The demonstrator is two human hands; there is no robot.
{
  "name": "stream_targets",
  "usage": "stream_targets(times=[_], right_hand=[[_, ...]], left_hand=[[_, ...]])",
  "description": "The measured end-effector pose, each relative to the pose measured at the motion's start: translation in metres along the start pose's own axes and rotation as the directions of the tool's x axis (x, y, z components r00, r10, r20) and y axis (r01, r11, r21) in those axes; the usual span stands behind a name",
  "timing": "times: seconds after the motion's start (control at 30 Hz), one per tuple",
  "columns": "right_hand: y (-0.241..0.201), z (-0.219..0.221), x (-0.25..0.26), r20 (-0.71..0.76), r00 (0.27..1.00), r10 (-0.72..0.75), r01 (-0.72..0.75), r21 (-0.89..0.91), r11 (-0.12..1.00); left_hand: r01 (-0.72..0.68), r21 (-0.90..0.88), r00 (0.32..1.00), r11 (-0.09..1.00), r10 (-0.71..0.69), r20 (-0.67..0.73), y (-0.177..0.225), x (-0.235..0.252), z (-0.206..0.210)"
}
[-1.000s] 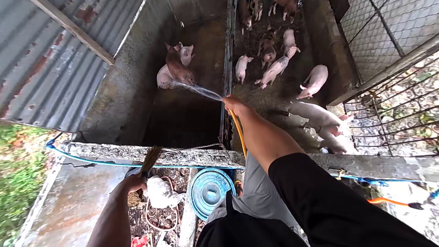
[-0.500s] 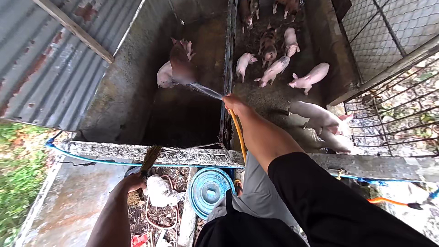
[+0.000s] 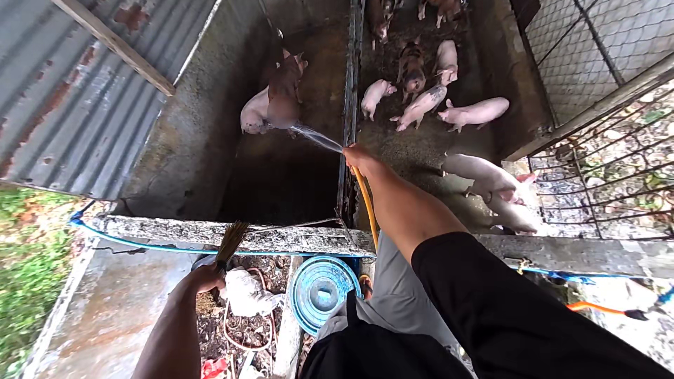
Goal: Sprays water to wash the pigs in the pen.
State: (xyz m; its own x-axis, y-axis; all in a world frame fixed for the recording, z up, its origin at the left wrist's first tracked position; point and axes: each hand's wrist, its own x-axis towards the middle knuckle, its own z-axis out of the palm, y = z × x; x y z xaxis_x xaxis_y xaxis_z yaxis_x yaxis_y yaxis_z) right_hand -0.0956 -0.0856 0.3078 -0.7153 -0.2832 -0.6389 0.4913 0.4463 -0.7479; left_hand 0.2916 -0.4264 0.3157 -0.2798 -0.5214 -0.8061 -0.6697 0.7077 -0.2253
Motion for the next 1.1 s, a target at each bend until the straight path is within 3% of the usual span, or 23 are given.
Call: stream_targets(times=[1.1], right_hand=[[-0.016, 0.008, -0.005, 0.073, 0.995, -0.074, 0.071, 0.055, 0.996]], left_hand=[[0.012, -0.012, 1.000, 1.000, -0.012, -0.002, 0.004, -0.008, -0.003]])
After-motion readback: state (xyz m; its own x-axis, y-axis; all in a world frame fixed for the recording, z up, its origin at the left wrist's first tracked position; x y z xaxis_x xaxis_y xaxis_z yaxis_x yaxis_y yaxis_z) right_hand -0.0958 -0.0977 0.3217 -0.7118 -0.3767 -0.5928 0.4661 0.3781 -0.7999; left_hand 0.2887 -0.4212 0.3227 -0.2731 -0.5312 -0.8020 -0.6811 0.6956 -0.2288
